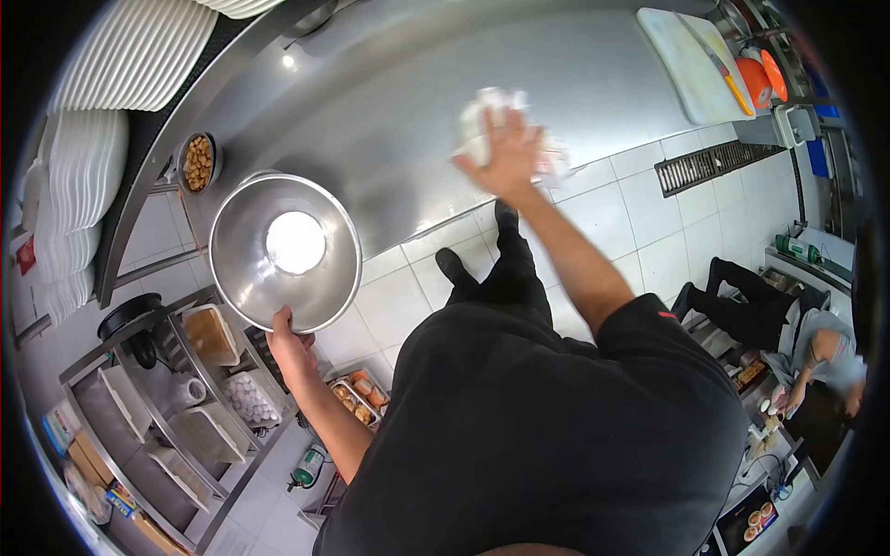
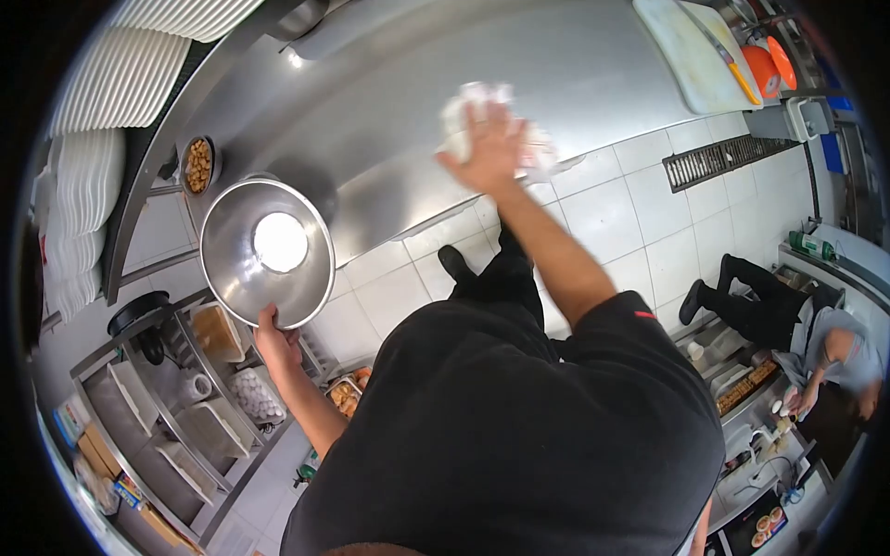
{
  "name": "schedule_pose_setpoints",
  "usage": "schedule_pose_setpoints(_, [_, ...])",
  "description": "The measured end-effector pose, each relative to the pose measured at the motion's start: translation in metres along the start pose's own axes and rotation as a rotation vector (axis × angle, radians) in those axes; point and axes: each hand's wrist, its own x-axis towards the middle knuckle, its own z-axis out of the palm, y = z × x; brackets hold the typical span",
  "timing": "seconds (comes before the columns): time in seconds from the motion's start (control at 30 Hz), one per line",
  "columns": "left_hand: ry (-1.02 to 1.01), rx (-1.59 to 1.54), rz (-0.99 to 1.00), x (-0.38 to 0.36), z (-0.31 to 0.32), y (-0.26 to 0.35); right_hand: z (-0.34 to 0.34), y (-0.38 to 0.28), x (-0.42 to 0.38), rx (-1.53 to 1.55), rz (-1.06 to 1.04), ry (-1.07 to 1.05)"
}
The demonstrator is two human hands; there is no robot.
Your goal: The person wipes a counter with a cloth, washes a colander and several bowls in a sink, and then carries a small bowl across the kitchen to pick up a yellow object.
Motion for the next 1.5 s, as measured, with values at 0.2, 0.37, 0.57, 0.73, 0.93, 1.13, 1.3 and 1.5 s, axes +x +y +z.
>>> schedule_pose_setpoints(0.2, [-0.021, -0.02, -0.009, 0.002, -0.004, 0.009, 0.001, -0.198, -0.058, 0.135, -0.6, -0.341])
schedule_pose_setpoints(0.37, [-0.01, 0.023, -0.069, 0.011, 0.026, 0.013, 0.003, -0.161, -0.078, 0.314, -0.82, -0.312])
schedule_pose_setpoints(0.57, [-0.228, -0.096, -0.184, 0.067, 0.112, 0.008, -0.036, 0.012, -0.029, 0.258, -0.397, -0.112])
schedule_pose_setpoints(0.73, [-0.345, -0.259, -0.29, 0.152, 0.221, 0.033, -0.029, 0.196, 0.05, -0.044, 0.068, -0.018])
schedule_pose_setpoints(0.93, [-0.298, -0.224, -0.225, 0.244, 0.311, 0.062, -0.065, 0.252, 0.123, 0.017, 0.12, -0.185])
schedule_pose_setpoints(1.13, [-0.365, -0.222, -0.284, 0.261, 0.332, 0.07, -0.074, 0.176, 0.139, 0.049, -0.123, 0.209])
schedule_pose_setpoints(1.3, [-0.49, -0.135, -0.285, 0.232, 0.301, 0.074, -0.051, 0.026, 0.11, 0.467, -0.221, -0.06])
schedule_pose_setpoints(1.5, [-0.235, -0.195, 0.252, 0.109, 0.149, 0.064, -0.026, -0.186, 0.086, 0.764, -0.361, -0.437])
